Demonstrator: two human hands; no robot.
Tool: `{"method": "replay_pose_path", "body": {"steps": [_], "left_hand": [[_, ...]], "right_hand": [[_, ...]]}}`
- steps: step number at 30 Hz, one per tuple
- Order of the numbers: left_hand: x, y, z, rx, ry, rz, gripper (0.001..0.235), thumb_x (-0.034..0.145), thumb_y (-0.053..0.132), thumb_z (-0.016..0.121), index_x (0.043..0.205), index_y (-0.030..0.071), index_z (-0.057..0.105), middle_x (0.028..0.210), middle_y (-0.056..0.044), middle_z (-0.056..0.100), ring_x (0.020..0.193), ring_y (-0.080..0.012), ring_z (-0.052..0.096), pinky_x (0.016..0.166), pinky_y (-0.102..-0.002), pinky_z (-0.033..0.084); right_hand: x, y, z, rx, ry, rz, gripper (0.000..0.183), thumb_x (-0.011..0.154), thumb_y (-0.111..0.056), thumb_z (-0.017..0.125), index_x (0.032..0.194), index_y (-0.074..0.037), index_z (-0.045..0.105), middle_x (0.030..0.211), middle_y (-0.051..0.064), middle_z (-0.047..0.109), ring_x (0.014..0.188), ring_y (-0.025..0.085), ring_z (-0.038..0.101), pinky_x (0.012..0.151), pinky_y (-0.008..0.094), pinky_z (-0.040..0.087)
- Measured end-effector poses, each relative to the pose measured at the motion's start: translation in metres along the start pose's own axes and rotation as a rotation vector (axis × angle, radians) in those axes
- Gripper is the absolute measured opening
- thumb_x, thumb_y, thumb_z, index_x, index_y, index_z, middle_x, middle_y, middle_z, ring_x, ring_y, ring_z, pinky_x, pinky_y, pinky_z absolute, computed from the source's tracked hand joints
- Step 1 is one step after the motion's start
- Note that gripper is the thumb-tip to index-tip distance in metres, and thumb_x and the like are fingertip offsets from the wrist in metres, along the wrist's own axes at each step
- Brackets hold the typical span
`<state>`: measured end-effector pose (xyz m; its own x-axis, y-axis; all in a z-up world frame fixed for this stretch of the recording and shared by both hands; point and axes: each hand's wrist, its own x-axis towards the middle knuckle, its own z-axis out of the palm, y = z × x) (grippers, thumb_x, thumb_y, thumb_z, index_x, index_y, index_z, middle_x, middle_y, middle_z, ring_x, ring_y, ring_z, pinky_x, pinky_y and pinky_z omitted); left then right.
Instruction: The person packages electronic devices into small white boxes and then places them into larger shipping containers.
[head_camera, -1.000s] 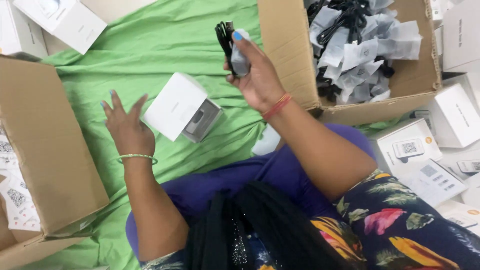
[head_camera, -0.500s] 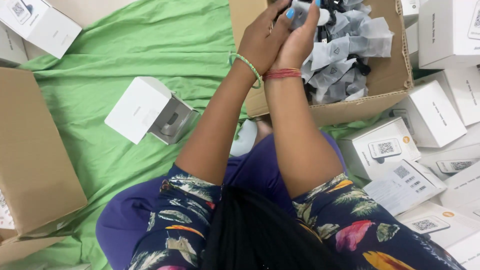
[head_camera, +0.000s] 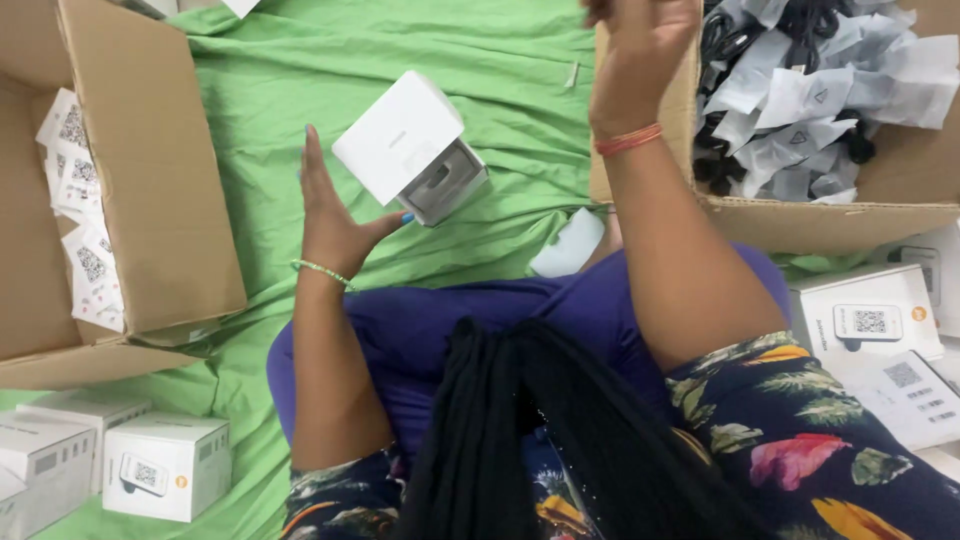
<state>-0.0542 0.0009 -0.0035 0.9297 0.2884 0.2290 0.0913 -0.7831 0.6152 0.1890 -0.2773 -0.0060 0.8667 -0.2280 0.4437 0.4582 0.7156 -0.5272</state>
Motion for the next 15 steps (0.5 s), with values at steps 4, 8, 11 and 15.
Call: {"method": "replay_pose_path", "body": {"steps": [4,8,11,15], "left_hand": [[0.01,-0.036,0.019,-0.141,0.038,0.02,0.133,0.071,0.019,0.099,0.165,0.005,0.006,0.168,-0.024,0.026,0.154,-0.0416,0.027,0.128,-0.047,0.026],[0.019,-0.071,0.03,-0.553,0.042,0.042,0.11,0.09,0.004,0.084,0.171,0.014,0.011,0.165,-0.013,0.041,0.151,-0.0298,0.045,0.134,-0.042,0.035],[0.024,-0.061,0.019,-0.718,0.018,0.039,0.102,0.089,-0.002,0.077,0.167,0.019,0.014,0.164,-0.012,0.039,0.147,-0.0297,0.047,0.122,-0.046,0.047],[0.029,-0.068,0.014,-0.8,-0.029,-0.026,0.101,0.089,-0.001,0.074,0.167,0.023,0.016,0.163,-0.012,0.038,0.146,-0.0306,0.049,0.111,-0.047,0.06]], "right_hand": [[-0.064,-0.023,0.065,-0.87,-1.083,-0.032,0.009,0.093,-0.005,0.066,0.085,-0.008,0.068,0.082,0.009,0.07,0.075,0.021,0.067,0.068,0.032,0.052],[-0.116,-0.012,0.09,-0.98,-1.635,-0.311,0.037,0.08,-0.01,0.069,0.117,-0.01,0.07,0.119,0.008,0.071,0.106,0.027,0.068,0.091,0.04,0.056],[-0.13,0.012,0.099,-1.213,-1.562,-0.488,0.055,0.082,-0.014,0.067,0.137,-0.013,0.063,0.137,0.009,0.062,0.125,0.029,0.061,0.107,0.045,0.051],[-0.143,0.049,0.084,-1.463,-1.494,-0.357,0.054,0.089,-0.011,0.063,0.143,-0.014,0.061,0.142,0.015,0.06,0.129,0.033,0.058,0.102,0.043,0.053]]}}
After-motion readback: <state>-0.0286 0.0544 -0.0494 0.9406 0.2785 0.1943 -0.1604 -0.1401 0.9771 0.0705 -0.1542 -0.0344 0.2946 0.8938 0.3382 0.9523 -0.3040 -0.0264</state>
